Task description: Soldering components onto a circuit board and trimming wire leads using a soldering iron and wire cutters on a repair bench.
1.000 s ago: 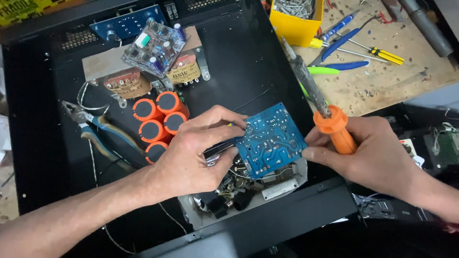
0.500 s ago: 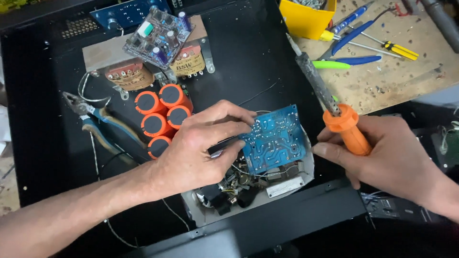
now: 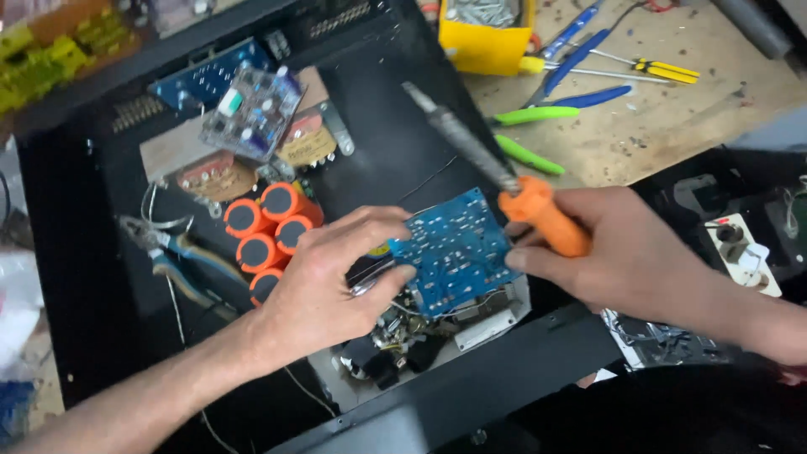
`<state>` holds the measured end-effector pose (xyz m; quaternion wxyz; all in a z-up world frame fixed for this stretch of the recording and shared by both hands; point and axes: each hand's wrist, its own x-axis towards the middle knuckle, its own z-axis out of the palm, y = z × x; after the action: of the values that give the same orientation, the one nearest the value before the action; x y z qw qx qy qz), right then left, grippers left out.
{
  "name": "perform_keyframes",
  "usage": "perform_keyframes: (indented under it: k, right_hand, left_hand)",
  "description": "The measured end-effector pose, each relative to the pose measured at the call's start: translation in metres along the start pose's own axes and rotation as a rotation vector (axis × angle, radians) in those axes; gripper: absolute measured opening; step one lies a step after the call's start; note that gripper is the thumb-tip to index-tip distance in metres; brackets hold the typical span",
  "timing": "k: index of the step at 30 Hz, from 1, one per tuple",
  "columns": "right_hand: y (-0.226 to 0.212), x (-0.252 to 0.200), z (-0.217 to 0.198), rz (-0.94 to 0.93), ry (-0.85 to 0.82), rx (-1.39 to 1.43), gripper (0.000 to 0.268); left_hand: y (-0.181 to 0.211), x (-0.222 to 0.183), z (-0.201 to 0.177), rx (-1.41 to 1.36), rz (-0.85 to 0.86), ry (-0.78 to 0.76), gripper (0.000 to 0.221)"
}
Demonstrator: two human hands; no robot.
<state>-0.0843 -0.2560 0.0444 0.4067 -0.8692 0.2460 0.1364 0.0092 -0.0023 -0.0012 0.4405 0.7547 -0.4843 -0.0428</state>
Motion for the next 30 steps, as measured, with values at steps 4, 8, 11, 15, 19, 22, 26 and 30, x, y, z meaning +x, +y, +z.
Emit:
perform_keyframes:
  k: [4,8,11,15,19,22,26,30]
  right_hand:
    - [0.009,0.006,-0.003,-0.081,0.037,0.181,0.021]
    - [0.011,0.007,-0.029,-0.064,-0.016,0.520,0.015]
    - [0.023,0.017,-0.041,-0.096,0.049,0.664,0.012]
    - [0.054,0.039,-0.044,-0.308,-0.027,0.896,0.010]
    - [0.065,0.047,-0.041,-0.219,0.029,0.909,0.014]
    - [0.059,0.042,-0.060,-0.126,-0.030,0.929,0.015]
    - [0.080,0.061,-0.120,-0.104,0.326,0.277,0.021]
    - [0.164,0.130,-0.198,-0.328,0.951,-0.762,0.009]
  left_hand:
    - [0.009,0.007,-0.001,-0.008,0.009,0.009,0.030]
    - [0.029,0.025,-0.002,-0.038,0.035,0.029,0.055]
    - [0.029,0.045,0.009,-0.052,0.054,-0.022,0.081]
    - [0.016,0.064,0.029,-0.003,0.067,-0.026,0.086]
    - [0.008,0.066,0.035,0.010,0.153,0.003,0.086]
    - [0.010,0.064,0.038,0.065,0.094,0.081,0.083]
    - [0.023,0.063,0.025,0.124,-0.269,-0.012,0.092]
    - [-0.066,0.037,0.010,-0.148,-0.095,-0.367,0.068]
